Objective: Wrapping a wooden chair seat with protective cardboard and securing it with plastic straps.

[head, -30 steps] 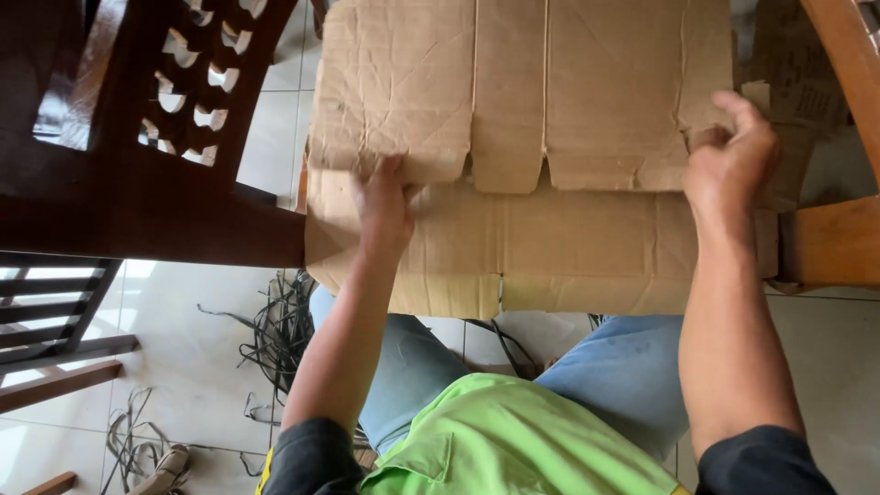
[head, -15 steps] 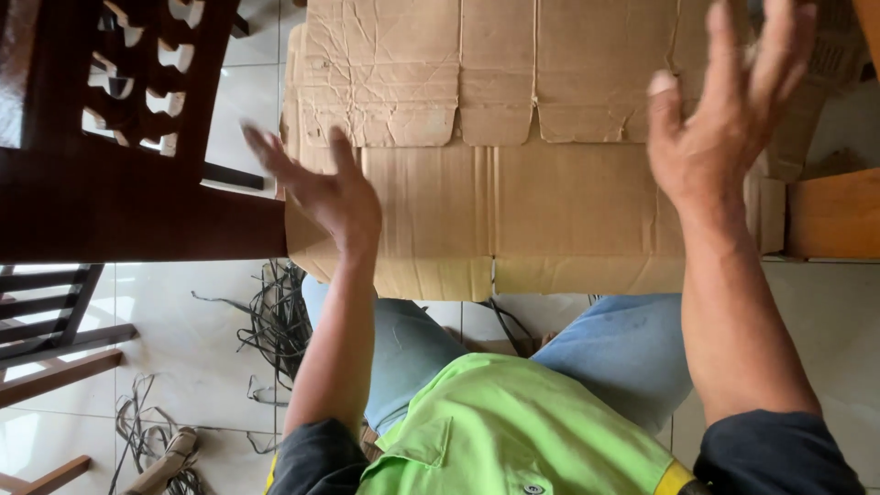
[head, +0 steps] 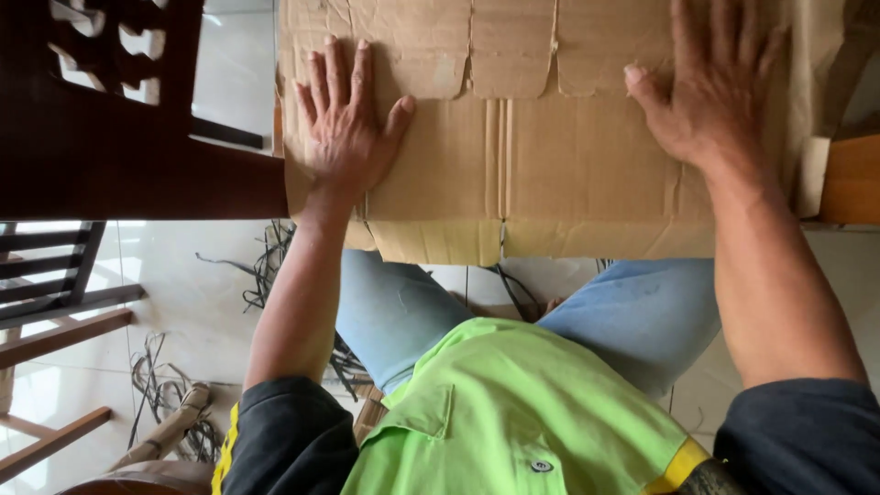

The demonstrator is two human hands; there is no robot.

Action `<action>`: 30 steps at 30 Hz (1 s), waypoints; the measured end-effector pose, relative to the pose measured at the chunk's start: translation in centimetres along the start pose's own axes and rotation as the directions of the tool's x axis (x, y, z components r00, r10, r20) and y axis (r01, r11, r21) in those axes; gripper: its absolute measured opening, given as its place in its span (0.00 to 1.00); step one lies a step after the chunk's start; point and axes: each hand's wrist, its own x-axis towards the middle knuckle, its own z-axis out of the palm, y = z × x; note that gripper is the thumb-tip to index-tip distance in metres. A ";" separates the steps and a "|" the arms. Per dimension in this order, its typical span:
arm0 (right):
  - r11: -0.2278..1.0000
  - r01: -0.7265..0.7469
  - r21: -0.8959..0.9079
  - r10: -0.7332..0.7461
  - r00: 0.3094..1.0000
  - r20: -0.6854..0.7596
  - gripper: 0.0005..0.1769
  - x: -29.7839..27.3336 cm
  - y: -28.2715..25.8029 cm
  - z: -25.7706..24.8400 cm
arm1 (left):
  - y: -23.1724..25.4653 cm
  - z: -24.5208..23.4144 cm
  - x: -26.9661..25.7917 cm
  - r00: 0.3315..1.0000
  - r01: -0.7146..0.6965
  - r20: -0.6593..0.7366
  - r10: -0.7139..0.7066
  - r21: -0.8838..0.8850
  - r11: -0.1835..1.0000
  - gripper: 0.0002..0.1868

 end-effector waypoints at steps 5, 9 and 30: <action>0.950 0.261 -0.171 -0.278 0.957 -0.085 0.49 -6.0 1.7 -1.3 | -3.8 0.6 -4.8 0.873 -0.475 -0.094 0.479 0.062 0.878 0.47; 0.912 0.263 -0.316 -0.335 0.921 -0.198 0.40 -11.2 4.5 0.5 | -4.4 -1.2 -6.0 0.757 -0.635 -0.076 0.649 0.150 0.758 0.47; 0.899 -0.059 0.433 0.354 0.681 -0.642 0.25 -19.0 7.2 8.0 | -6.3 -0.5 -6.3 0.750 -0.652 -0.043 0.660 0.117 0.749 0.55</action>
